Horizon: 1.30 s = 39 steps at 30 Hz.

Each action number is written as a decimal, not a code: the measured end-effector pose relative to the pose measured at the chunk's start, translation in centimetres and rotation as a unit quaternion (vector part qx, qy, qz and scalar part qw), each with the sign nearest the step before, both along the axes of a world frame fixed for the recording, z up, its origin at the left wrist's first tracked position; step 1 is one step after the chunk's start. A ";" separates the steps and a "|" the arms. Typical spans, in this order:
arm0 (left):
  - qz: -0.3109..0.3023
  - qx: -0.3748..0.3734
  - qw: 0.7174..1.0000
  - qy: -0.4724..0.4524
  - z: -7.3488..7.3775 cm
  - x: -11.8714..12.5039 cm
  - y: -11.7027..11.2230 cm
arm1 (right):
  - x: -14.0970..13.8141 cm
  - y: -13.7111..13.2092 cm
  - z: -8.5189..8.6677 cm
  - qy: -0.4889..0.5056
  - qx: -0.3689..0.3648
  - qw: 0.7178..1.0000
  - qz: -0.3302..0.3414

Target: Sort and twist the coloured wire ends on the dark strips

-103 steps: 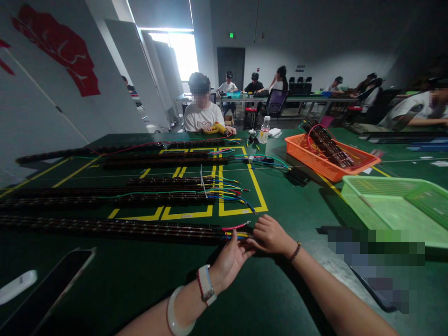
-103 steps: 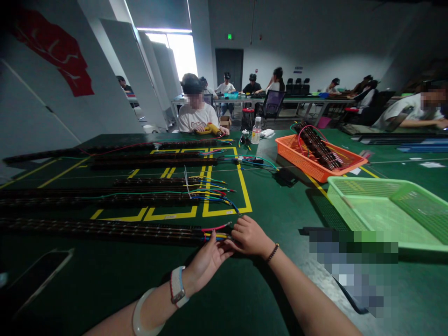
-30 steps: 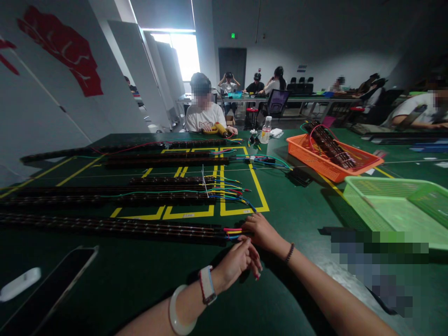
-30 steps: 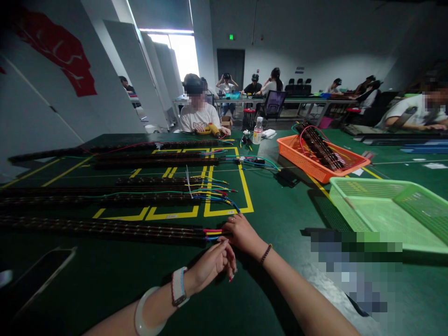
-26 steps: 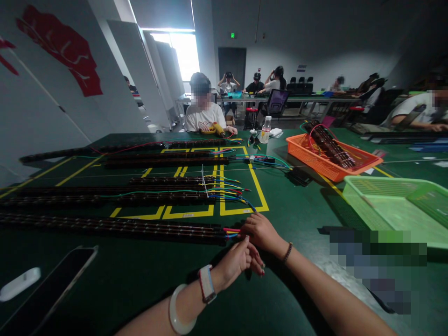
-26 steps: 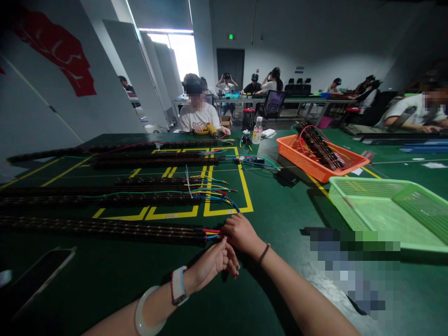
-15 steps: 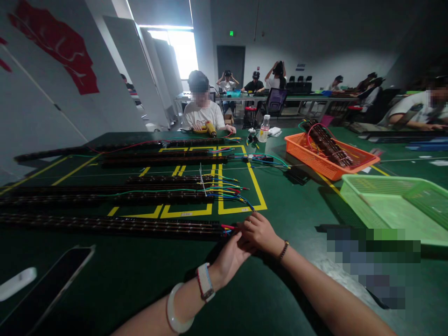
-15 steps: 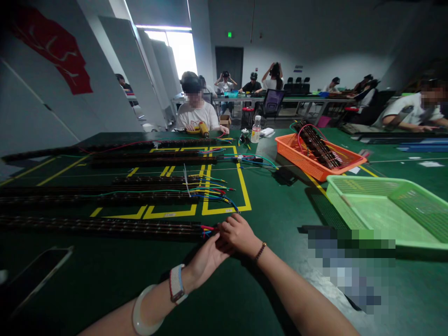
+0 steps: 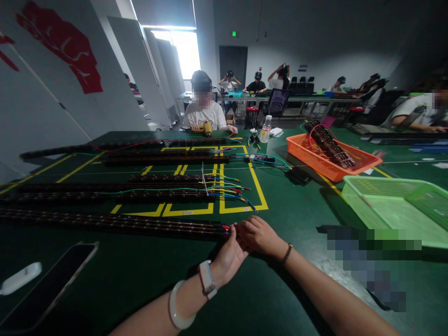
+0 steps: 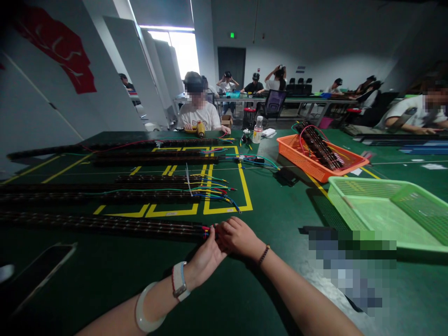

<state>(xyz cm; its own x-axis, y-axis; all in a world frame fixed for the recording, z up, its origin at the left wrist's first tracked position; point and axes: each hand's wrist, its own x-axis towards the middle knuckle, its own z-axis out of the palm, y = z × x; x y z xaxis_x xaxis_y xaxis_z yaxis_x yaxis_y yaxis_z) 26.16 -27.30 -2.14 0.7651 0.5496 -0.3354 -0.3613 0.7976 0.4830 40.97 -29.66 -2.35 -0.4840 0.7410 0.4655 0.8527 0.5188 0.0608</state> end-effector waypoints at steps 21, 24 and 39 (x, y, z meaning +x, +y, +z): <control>-0.036 0.032 0.999 0.011 0.1 -0.1 0.2 | 2.7 -0.4 0.3 -0.057 -0.010 0.998 0.019; -0.041 0.031 0.999 0.010 -0.1 -0.1 0.2 | 2.4 -0.3 0.5 -0.006 -0.036 0.999 -0.006; -0.019 0.027 0.998 0.048 0.1 0.0 0.1 | 2.1 1.9 -0.4 0.421 -0.292 0.849 -0.133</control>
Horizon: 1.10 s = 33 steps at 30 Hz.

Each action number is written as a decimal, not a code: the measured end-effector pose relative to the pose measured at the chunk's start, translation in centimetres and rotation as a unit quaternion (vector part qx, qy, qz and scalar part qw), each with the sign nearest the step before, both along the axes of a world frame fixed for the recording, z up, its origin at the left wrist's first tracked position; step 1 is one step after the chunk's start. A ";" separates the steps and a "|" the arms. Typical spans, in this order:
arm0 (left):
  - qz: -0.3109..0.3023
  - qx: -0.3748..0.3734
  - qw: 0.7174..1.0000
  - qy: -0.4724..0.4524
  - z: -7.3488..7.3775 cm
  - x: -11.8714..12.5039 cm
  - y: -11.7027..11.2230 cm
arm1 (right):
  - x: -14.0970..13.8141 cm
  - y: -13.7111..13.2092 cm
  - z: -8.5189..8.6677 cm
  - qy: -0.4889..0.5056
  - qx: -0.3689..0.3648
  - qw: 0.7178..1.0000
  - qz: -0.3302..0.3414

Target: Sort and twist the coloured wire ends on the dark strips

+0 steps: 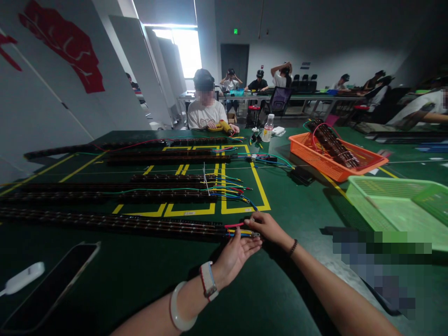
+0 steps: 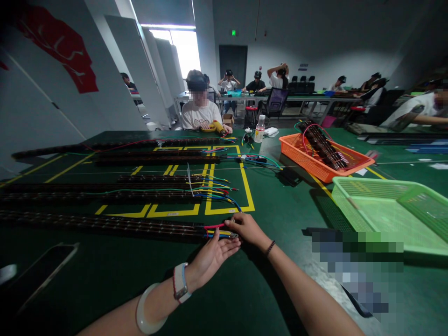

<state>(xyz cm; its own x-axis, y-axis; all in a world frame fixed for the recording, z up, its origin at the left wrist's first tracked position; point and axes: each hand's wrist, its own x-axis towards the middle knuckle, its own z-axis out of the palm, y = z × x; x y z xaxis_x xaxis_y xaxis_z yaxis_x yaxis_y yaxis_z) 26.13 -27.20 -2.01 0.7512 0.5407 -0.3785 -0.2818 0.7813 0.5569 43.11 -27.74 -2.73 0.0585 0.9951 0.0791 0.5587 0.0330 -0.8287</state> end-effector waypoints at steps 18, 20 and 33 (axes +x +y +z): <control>-0.022 -0.010 1.000 0.009 0.7 -0.3 0.1 | 1.2 -2.6 0.2 -0.245 0.181 0.952 0.015; -0.010 -0.005 1.000 0.000 0.5 -0.2 0.1 | 1.2 -3.0 0.4 -0.291 0.230 0.927 0.062; 0.006 0.046 0.999 0.027 0.0 -0.3 -0.2 | 1.1 -1.4 -0.3 -0.203 0.091 0.975 0.008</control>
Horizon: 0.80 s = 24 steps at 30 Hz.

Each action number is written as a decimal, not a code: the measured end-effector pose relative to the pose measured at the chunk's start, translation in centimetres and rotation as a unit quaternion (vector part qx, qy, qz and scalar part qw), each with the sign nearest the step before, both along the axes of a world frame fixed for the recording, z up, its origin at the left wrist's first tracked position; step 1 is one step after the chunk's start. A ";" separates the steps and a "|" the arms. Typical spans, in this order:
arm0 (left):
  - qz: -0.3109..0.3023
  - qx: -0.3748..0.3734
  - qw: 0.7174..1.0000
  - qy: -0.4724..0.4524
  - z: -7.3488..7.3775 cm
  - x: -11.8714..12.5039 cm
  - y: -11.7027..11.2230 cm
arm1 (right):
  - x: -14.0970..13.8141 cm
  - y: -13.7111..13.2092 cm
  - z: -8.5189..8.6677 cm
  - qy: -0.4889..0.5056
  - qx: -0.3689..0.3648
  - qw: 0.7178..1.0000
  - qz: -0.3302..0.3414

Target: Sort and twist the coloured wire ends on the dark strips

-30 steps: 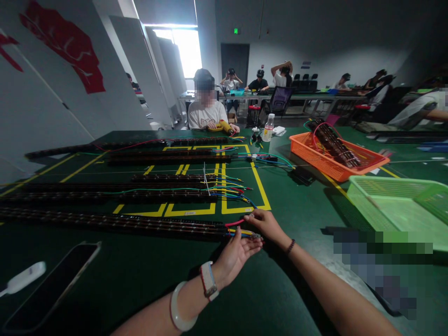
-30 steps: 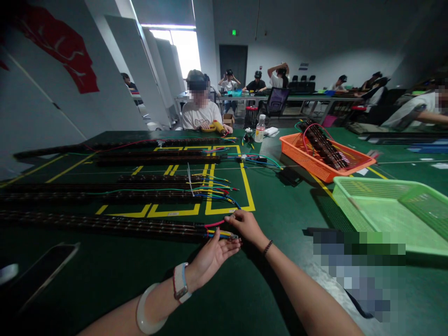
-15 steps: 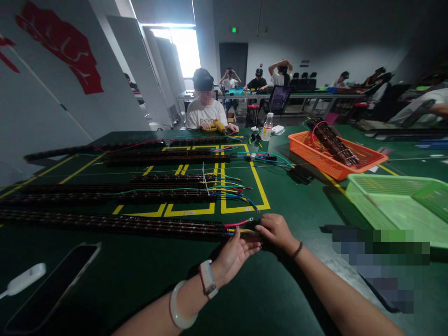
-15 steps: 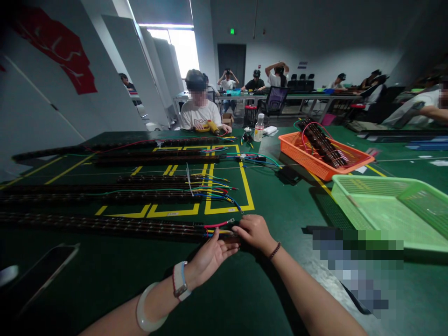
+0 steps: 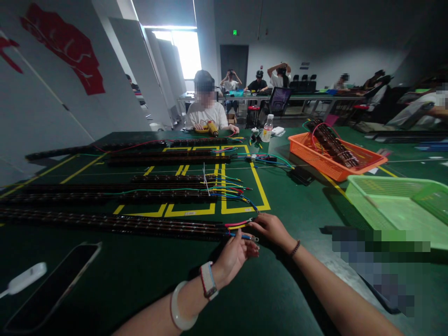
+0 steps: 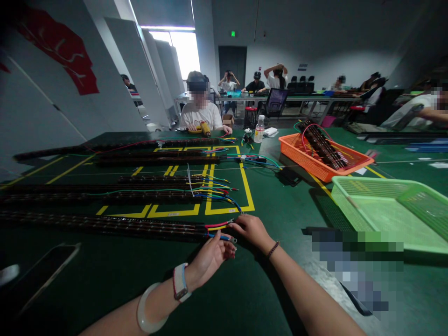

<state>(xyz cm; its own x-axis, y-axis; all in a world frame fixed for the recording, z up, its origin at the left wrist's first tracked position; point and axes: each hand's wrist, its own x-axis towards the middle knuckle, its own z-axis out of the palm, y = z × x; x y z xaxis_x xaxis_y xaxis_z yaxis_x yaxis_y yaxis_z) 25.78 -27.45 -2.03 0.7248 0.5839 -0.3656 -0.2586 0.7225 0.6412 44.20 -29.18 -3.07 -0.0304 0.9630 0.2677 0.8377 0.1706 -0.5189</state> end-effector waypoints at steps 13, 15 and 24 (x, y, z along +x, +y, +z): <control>-0.034 0.011 0.999 0.014 0.3 -0.4 0.2 | 0.0 -0.1 0.5 -0.085 -0.008 0.995 -0.042; -0.034 0.010 0.999 0.013 0.3 -0.4 0.2 | 0.3 -0.6 0.6 -0.126 0.023 0.991 -0.048; -0.018 -0.021 0.999 0.024 0.2 -0.3 0.1 | -0.9 -1.9 1.0 -0.241 0.216 0.935 0.146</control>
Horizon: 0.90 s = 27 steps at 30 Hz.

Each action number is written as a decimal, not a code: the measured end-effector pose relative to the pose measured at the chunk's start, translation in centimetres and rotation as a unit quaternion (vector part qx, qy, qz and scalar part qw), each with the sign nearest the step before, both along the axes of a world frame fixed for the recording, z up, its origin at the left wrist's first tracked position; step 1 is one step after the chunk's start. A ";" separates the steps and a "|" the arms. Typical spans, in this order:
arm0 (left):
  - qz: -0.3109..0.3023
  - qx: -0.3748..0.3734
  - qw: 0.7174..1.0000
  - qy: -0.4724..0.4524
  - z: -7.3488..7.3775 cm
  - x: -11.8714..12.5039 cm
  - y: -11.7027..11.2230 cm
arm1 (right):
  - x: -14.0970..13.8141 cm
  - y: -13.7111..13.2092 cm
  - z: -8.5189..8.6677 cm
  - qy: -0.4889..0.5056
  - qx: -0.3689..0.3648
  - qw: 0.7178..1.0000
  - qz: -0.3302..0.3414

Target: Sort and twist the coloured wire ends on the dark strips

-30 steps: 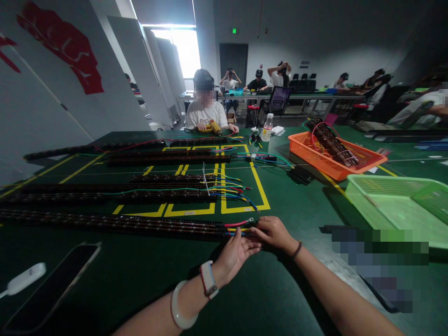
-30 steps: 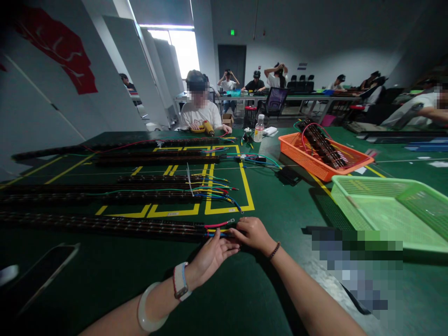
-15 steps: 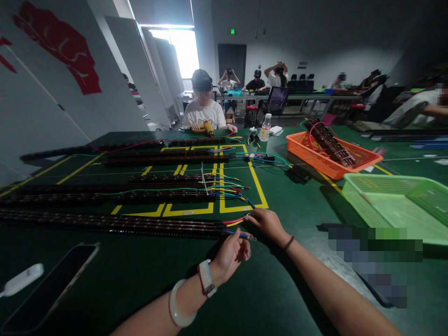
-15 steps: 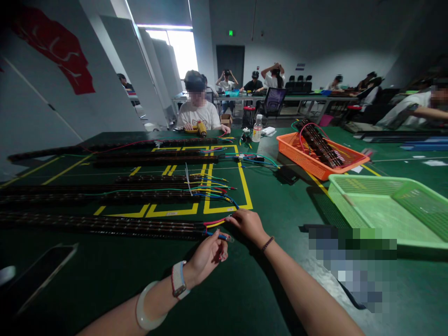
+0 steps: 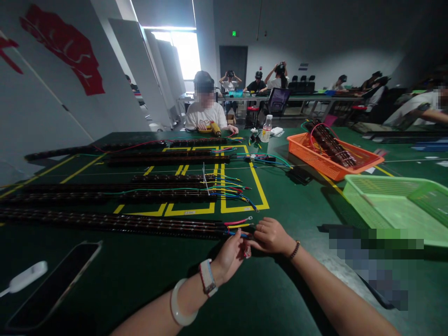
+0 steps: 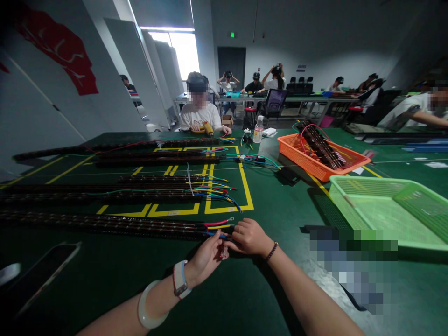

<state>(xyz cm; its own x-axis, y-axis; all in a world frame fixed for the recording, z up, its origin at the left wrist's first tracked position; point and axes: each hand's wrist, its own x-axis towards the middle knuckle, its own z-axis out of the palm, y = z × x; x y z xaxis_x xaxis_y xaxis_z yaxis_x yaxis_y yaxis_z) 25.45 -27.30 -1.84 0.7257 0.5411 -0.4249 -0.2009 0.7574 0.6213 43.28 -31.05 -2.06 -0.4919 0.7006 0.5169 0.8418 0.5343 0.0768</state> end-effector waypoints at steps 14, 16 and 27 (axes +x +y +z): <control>-0.109 0.084 0.990 -0.012 0.2 0.0 -0.4 | 0.4 1.3 -0.3 0.102 -0.079 0.972 -0.198; -0.105 0.093 0.990 -0.016 0.3 0.0 -0.5 | 0.5 1.3 -0.5 0.134 -0.101 0.966 -0.198; -0.096 0.083 0.991 -0.034 -0.2 0.1 -0.5 | -0.5 1.6 0.1 0.230 -0.165 0.952 -0.115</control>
